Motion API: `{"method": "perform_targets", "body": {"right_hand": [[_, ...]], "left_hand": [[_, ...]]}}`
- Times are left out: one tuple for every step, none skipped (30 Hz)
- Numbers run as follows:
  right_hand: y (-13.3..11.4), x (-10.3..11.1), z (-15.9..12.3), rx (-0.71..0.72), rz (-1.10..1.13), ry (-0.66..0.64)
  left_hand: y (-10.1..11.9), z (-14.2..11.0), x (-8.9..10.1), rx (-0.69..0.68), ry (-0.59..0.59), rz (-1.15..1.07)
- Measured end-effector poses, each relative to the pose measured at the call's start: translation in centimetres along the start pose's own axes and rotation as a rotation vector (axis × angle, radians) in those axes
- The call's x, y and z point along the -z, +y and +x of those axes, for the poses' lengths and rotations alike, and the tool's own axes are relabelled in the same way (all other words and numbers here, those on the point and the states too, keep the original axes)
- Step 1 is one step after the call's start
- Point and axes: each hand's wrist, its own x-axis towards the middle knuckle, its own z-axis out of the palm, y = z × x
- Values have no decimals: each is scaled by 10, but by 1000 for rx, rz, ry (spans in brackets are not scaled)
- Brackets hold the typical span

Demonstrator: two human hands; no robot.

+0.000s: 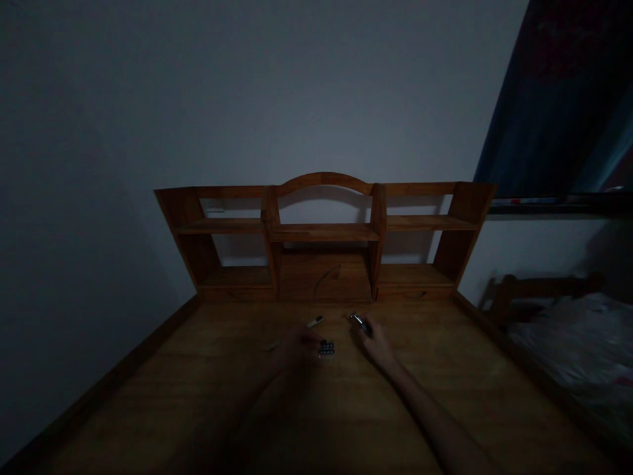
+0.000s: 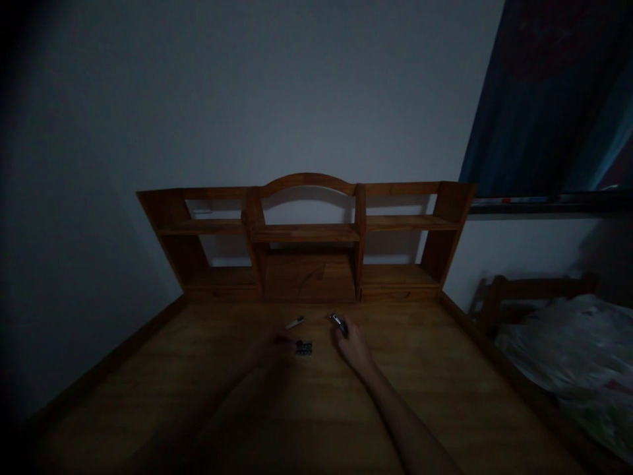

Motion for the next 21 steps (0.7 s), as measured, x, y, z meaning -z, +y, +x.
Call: {"method": "perform_targets", "body": {"right_hand": [[-1, 1, -1, 12, -8, -10], [-1, 1, -1, 24, -20, -19], [-2, 1, -2, 33, -34, -28], [-1, 1, -2, 38, -47, -35], [-1, 1, -2, 45, -59, -43], [-1, 1, -2, 56, -71, -50], [0, 1, -2, 70, -85, -55], [1, 1, -2, 84, -98, -61], [2, 1, -2, 94, -111, -67], [3, 1, -2, 98, -122, -73], [3, 1, -2, 99, -133, -82], [4, 1, -2, 96, -141, -93], [5, 1, -2, 97, -146, -104], [5, 1, -2, 100, -148, -112], [6, 2, -2, 104, -148, -118], [6, 2, -2, 108, -146, -124], [6, 2, -2, 111, -144, -127], [6, 1, -2, 113, -140, -129], [6, 1, -2, 113, -139, -130], [5, 1, -2, 113, -138, -131], [5, 1, -3, 115, -137, -130]], "left_hand": [[3, 0, -1, -12, -10, -12], [5, 0, -2, -26, -27, -24], [6, 0, -3, -35, -51, -37], [6, 1, -5, -41, -75, -52], [5, 3, -7, -46, -91, -65], [4, 4, -10, -51, -98, -74], [2, 6, -13, -55, -98, -76], [0, 7, -17, -59, -88, -68], [-2, 8, -20, -62, -69, -49], [-3, 10, -22, -64, -44, -19], [-3, 11, -24, -64, -22, 18], [-2, 11, -26, -68, -13, 59], [-1, 12, -26, -73, -13, 97], [1, 12, -26, -80, -22, 125], [3, 13, -25, -86, -38, 140], [5, 13, -24, -88, -55, 146], [7, 13, -23, -87, -68, 146], [7, 13, -23, -82, -71, 144], [8, 13, -23, -76, -72, 138], [7, 12, -23, -73, -78, 131], [6, 12, -23, -71, -84, 122]]}}
